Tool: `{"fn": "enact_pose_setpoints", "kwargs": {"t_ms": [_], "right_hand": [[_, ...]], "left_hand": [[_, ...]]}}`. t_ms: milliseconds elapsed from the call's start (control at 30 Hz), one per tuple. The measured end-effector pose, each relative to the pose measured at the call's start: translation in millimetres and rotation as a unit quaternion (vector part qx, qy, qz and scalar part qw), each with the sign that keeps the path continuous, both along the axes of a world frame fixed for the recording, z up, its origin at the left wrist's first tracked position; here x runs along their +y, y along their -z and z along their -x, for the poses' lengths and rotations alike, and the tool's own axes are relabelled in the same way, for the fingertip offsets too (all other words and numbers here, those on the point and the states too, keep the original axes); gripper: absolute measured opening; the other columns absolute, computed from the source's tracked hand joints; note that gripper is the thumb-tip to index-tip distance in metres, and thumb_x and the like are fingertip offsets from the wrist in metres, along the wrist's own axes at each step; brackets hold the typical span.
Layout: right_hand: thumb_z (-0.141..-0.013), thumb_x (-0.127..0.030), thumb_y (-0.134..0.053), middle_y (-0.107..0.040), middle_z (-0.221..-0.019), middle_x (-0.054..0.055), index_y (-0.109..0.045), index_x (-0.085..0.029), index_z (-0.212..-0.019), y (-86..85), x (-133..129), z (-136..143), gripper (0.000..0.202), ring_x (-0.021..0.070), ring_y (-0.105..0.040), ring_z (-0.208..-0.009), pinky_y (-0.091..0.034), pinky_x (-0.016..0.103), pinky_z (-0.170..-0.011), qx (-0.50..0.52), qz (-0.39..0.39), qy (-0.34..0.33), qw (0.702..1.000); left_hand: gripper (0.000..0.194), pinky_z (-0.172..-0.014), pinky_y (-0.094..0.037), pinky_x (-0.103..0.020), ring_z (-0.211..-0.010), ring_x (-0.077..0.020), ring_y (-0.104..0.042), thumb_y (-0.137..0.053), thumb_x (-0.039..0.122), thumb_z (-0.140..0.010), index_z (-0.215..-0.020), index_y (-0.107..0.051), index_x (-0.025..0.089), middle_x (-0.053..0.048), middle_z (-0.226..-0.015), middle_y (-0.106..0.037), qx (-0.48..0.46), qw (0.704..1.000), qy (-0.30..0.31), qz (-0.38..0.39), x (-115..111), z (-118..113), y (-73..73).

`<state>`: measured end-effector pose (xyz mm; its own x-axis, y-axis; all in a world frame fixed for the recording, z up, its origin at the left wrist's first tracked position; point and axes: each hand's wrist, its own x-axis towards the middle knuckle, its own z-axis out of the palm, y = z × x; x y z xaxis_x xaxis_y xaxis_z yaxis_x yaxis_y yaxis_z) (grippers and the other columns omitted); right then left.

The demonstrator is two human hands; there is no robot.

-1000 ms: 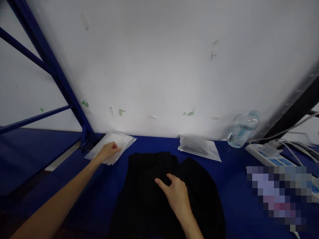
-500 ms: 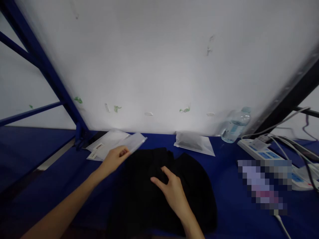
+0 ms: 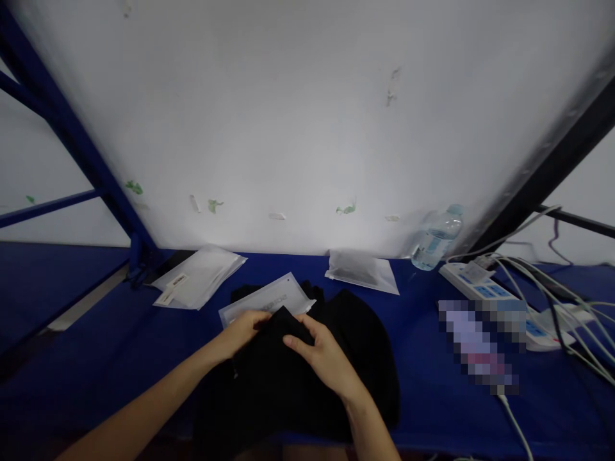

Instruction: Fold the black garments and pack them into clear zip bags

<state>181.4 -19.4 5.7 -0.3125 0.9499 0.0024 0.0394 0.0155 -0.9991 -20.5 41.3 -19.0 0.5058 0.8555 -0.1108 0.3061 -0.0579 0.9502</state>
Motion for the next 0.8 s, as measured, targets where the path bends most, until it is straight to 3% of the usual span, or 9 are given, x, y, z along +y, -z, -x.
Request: {"fn": "enact_pose_setpoints", "kwargs": {"t_ms": [167,300,400,567,700,800], "right_hand": [[-0.083,-0.037,-0.059,-0.071,-0.087,0.003,-0.068,-0.018,-0.096,18.0,7,7,0.025,0.0215,-0.065,-0.082,-0.048,0.028,-0.071,-0.122,-0.023,0.073,0.990],[-0.081,-0.026,-0.057,-0.070,-0.073,0.004,-0.068,-0.017,-0.079,11.9,8,13,0.014,0.0218,-0.066,-0.071,-0.043,0.026,-0.060,-0.247,-0.043,0.102,0.963],[-0.078,-0.019,-0.056,-0.071,-0.074,0.006,-0.069,-0.018,-0.079,3.8,9,21,0.013,0.0228,-0.067,-0.071,-0.042,0.027,-0.061,-0.294,-0.062,0.123,0.946],[-0.076,-0.025,-0.061,-0.075,-0.087,0.005,-0.073,-0.020,-0.086,0.6,14,24,0.017,0.0235,-0.069,-0.081,-0.047,0.029,-0.072,-0.218,-0.061,0.125,0.966],[-0.071,-0.034,-0.067,-0.075,-0.086,0.006,-0.074,-0.018,-0.082,14.7,27,17,0.020,0.0260,-0.069,-0.085,-0.048,0.032,-0.076,-0.141,-0.008,0.197,0.970],[-0.065,-0.037,-0.074,-0.075,-0.085,0.006,-0.072,-0.017,-0.084,21.4,30,18,0.027,0.0261,-0.068,-0.085,-0.049,0.033,-0.076,-0.049,0.044,0.240,0.969]], "left_hand": [[0.017,-0.061,-0.039,-0.025,-0.063,-0.0148,-0.055,-0.056,0.031,-0.081,-0.073,-0.062,0.018,0.002,-0.067,-0.060,0.029,0.997,-0.041,-0.063,-4,3,-7.8],[0.015,-0.064,-0.036,-0.026,-0.066,-0.0147,-0.053,-0.055,0.029,-0.085,-0.074,-0.059,0.019,0.003,-0.067,-0.058,0.069,0.984,-0.070,-0.148,-15,3,-27.9],[0.016,-0.068,-0.037,-0.027,-0.070,-0.0157,-0.055,-0.051,0.025,-0.089,-0.075,-0.058,0.020,0.002,-0.072,-0.059,0.131,0.960,-0.049,-0.241,-22,4,-39.9],[0.017,-0.069,-0.039,-0.028,-0.076,-0.0176,-0.058,-0.046,0.021,-0.091,-0.079,-0.057,0.020,0.000,-0.078,-0.062,0.183,0.943,0.005,-0.279,-27,8,-45.6],[0.020,-0.066,-0.038,-0.027,-0.073,-0.0168,-0.057,-0.044,0.020,-0.091,-0.077,-0.058,0.021,0.000,-0.077,-0.062,0.183,0.947,0.037,-0.262,-27,9,-48.5],[0.018,-0.062,-0.036,-0.026,-0.066,-0.0156,-0.054,-0.048,0.022,-0.088,-0.075,-0.059,0.020,0.002,-0.070,-0.060,0.164,0.959,0.023,-0.232,-23,9,-46.2]]}}
